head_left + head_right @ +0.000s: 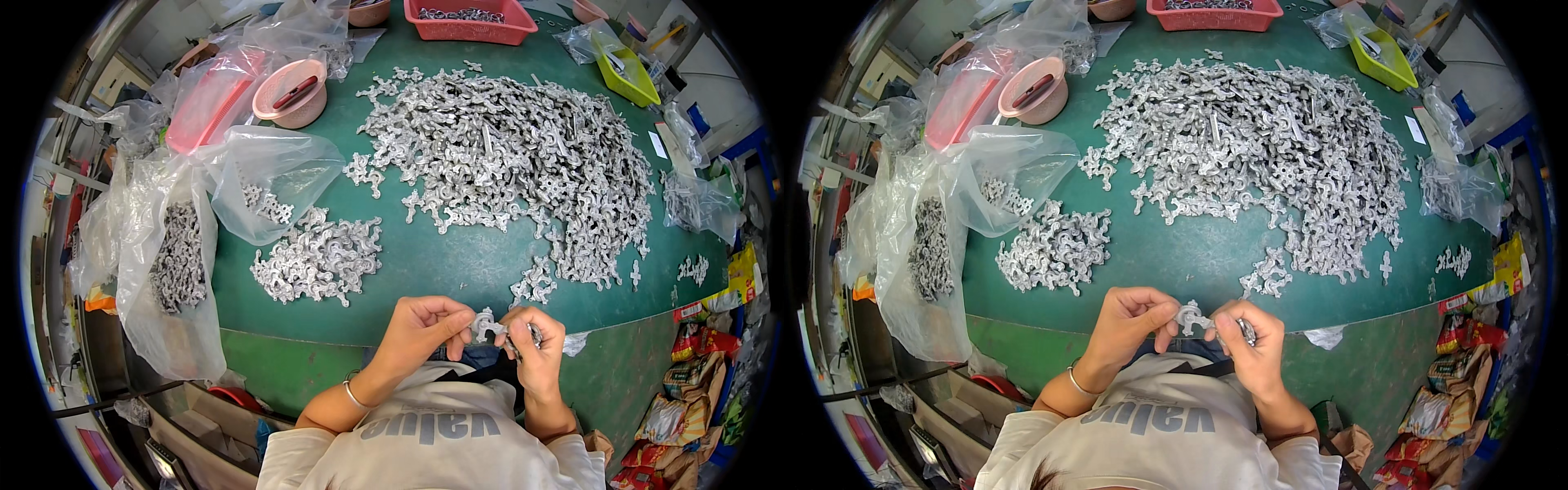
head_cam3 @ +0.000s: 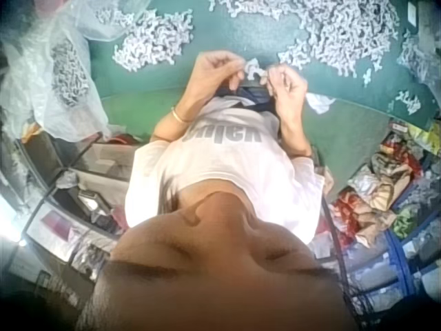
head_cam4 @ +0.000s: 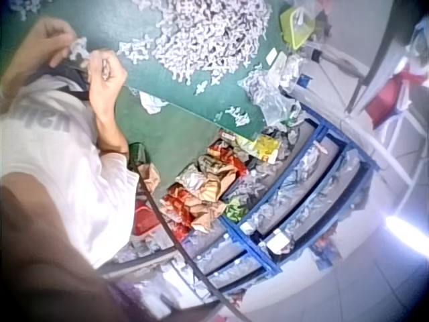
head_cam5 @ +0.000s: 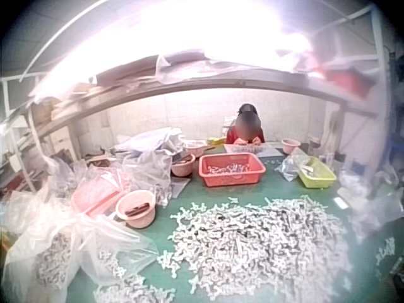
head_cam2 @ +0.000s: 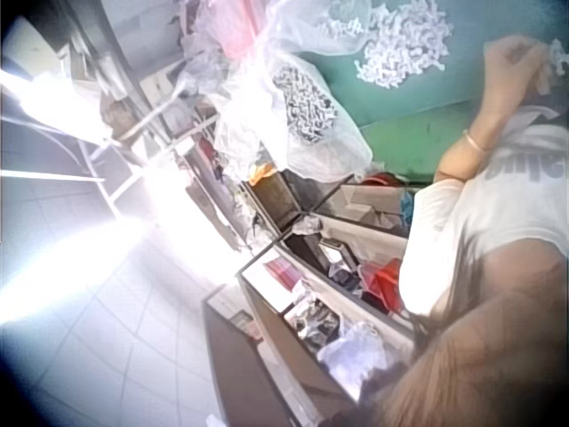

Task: The person sorts small metal cross-shaped parts from a large pile on a green table by hand, picking up individual pieces and moving them into smaller separate piles and bags.

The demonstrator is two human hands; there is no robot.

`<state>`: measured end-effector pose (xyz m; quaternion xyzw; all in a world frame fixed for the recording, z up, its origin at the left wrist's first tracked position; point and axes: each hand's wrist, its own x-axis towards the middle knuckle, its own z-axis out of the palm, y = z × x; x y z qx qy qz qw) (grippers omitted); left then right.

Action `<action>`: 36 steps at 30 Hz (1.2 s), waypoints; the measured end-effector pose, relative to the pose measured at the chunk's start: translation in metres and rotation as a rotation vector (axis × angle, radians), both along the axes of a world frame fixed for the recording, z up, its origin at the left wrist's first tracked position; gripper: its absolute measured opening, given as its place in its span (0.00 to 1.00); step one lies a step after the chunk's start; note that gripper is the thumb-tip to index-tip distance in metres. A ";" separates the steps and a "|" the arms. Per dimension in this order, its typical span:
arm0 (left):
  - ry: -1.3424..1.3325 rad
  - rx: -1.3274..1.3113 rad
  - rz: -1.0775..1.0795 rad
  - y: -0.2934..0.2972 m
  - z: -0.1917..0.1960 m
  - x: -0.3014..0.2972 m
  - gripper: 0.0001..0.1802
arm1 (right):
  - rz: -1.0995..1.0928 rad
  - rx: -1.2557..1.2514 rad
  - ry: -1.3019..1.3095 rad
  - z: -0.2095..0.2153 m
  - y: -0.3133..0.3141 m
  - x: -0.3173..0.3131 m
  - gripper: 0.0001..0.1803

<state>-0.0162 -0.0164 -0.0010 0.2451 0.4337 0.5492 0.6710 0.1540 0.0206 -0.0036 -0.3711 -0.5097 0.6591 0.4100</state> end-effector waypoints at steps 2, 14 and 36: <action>-0.003 0.000 0.001 0.000 0.000 0.000 0.07 | 0.007 0.014 0.007 -0.001 0.000 0.001 0.10; 0.162 0.039 -0.095 -0.003 -0.004 0.015 0.08 | 0.049 -0.208 0.181 -0.023 -0.007 0.002 0.08; 0.356 0.055 -0.099 0.001 -0.011 0.009 0.09 | -0.380 0.677 -1.137 -0.035 0.057 0.029 0.07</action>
